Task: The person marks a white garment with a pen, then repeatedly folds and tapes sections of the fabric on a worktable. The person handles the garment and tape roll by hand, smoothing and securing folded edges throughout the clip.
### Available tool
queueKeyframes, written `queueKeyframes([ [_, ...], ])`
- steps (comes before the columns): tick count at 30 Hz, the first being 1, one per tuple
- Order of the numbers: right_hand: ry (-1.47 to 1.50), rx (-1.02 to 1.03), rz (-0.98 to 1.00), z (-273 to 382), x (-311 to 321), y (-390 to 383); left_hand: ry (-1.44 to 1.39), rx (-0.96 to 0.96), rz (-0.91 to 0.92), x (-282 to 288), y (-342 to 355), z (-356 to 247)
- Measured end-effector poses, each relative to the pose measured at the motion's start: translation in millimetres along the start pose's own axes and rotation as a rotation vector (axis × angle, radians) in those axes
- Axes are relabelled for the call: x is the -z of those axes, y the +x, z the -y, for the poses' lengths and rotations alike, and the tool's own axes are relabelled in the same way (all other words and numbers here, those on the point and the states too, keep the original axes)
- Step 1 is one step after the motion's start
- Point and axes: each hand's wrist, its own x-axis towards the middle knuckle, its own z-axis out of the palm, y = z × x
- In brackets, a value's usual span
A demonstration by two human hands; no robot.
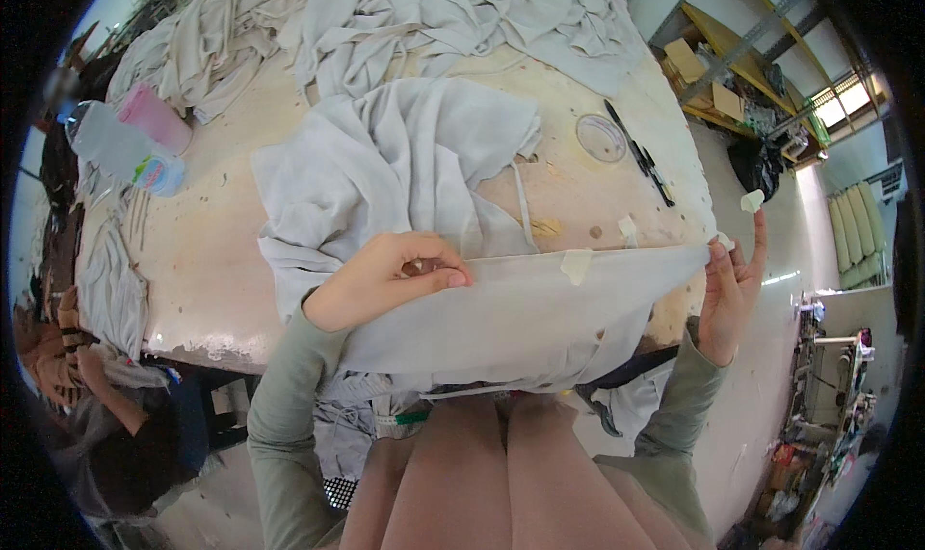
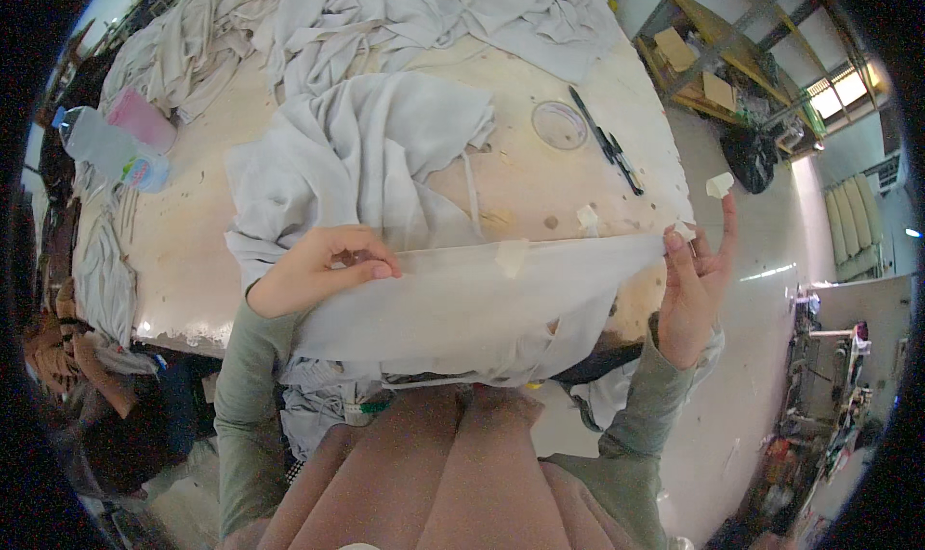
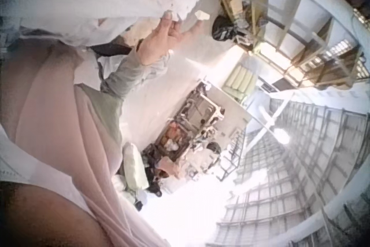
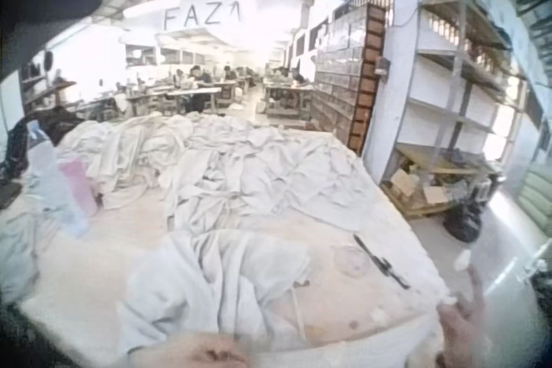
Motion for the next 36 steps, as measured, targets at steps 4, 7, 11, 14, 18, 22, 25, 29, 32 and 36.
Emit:
queueKeyframes([
  [4, -0.183, -0.006, 0.015, -10, 14, -2, 0.172, 0.047, -0.120, -10, -1, 14],
  [7, -0.297, -0.073, 0.044, -23, 28, 0, 0.455, -0.087, -0.354, -8, -5, 22],
  [11, -0.478, -0.168, 0.105, -46, 36, 2, 0.532, 0.137, -0.256, -2, -19, 29],
  [14, -0.849, -0.150, 0.130, -56, 23, -1, 0.580, 0.126, -0.284, -1, -25, 31],
  [18, -0.999, 0.460, 0.181, -53, -23, -9, 0.545, 0.118, -0.249, 1, -25, 27],
  [22, -0.390, 0.182, 0.686, -44, -78, -30, 0.534, 0.127, -0.252, 0, -28, 19],
  [25, -0.298, -0.018, 0.860, -47, -113, -43, 0.631, 0.110, -0.321, 0, -35, 16],
  [29, -0.330, 0.146, 1.003, -58, -142, -48, 0.669, 0.156, -0.371, 5, -45, 16],
  [32, -0.323, 0.172, 1.037, -64, -154, -50, 0.648, 0.139, -0.395, 2, -46, 20],
  [36, -0.336, 0.122, 1.037, -68, -162, -50, 0.610, 0.103, -0.405, -14, -36, 29],
])
